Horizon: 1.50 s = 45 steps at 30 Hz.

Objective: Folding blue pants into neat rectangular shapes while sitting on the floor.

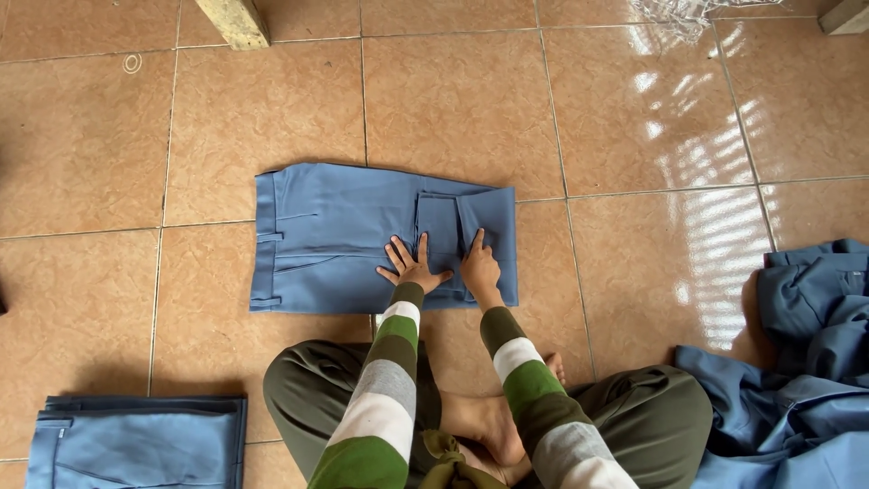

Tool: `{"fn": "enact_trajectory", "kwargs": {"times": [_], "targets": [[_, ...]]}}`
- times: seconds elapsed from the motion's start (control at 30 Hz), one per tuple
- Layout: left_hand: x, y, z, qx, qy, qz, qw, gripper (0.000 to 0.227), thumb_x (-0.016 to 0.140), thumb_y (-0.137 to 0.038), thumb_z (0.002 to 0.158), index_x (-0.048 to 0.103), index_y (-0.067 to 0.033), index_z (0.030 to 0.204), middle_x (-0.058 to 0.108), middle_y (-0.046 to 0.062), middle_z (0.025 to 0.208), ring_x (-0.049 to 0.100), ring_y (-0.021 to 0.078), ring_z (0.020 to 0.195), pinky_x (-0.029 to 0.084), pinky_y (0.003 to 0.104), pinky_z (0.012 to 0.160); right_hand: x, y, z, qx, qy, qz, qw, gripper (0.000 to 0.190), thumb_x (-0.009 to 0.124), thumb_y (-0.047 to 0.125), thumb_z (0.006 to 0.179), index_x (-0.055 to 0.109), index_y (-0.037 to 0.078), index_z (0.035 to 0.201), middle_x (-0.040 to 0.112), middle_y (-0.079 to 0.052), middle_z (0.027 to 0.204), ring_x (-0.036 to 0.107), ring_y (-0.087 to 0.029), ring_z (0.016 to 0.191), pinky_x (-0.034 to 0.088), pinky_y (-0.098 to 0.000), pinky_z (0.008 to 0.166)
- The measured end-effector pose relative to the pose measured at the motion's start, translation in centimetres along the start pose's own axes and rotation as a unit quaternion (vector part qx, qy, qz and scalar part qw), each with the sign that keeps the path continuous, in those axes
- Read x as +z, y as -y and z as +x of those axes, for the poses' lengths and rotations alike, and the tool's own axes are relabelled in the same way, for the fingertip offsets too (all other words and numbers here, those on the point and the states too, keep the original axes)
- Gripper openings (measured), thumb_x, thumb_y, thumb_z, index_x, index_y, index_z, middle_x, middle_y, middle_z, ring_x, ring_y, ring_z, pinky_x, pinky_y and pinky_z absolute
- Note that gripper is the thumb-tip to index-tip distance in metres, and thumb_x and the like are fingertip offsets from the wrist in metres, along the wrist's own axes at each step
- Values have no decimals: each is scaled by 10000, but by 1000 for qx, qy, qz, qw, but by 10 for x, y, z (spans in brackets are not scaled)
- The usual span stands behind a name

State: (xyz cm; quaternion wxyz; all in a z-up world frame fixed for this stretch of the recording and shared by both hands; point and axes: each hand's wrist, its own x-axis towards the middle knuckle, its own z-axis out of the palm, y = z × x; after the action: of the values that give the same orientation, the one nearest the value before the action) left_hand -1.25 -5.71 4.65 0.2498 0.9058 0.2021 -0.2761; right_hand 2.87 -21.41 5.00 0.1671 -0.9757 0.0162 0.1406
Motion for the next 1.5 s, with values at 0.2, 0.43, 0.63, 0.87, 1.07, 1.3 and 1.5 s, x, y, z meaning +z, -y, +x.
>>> {"fn": "enact_trajectory", "kwargs": {"times": [0.2,0.43,0.63,0.87,1.07,1.3,1.5], "targets": [[5,-7,-3,3,-6,-7,1000,1221,595,-889,732,-203,-489,1565,-362,167,1623,-368,405,1468,-166,798,1075,-10,-7,-9,25,-13,26,999,675,560,249,1002,287,104,1603,631,-189,1084,733,-389,825,629,-489,617],[52,-50,-21,34,-50,21,998,1163,548,-866,781,-189,-452,1580,-301,209,1640,-310,427,1493,-54,817,1095,-37,-55,1,124,22,54,991,687,517,291,1003,247,223,1631,592,-167,1227,713,-403,954,595,-541,766],[53,-50,-26,99,-122,111,981,901,352,-713,975,-47,-264,1646,-113,53,1718,-108,216,1572,-64,733,1166,-63,-121,13,199,35,54,978,712,518,350,997,204,321,1635,541,-157,1343,671,-403,1103,542,-577,876],[-11,37,1,26,-179,145,973,922,278,-816,919,105,-272,1643,22,93,1726,-36,297,1585,-79,700,1180,-102,-181,15,215,21,65,974,721,554,317,992,245,272,1641,567,-197,1330,638,-433,1152,503,-605,882],[-15,43,0,24,-88,128,988,1010,273,-886,875,-9,-295,1644,-117,73,1715,-187,308,1556,-176,722,1144,-102,-185,16,224,30,70,972,740,551,322,992,208,273,1646,557,-207,1345,619,-427,1177,495,-617,885],[-14,47,6,31,-50,105,993,1030,226,-908,872,-87,-292,1637,-236,85,1688,-296,331,1519,-198,725,1124,-113,-182,8,192,38,88,977,732,534,315,1016,187,220,1654,533,-241,1338,593,-425,1220,508,-589,915],[-28,41,-3,26,-15,84,996,1003,246,-868,896,-117,-293,1633,-285,82,1672,-327,336,1503,-199,715,1123,-105,-190,15,145,4,142,979,686,583,298,1005,319,158,1623,588,-307,1306,621,-458,1176,528,-588,894]]}}
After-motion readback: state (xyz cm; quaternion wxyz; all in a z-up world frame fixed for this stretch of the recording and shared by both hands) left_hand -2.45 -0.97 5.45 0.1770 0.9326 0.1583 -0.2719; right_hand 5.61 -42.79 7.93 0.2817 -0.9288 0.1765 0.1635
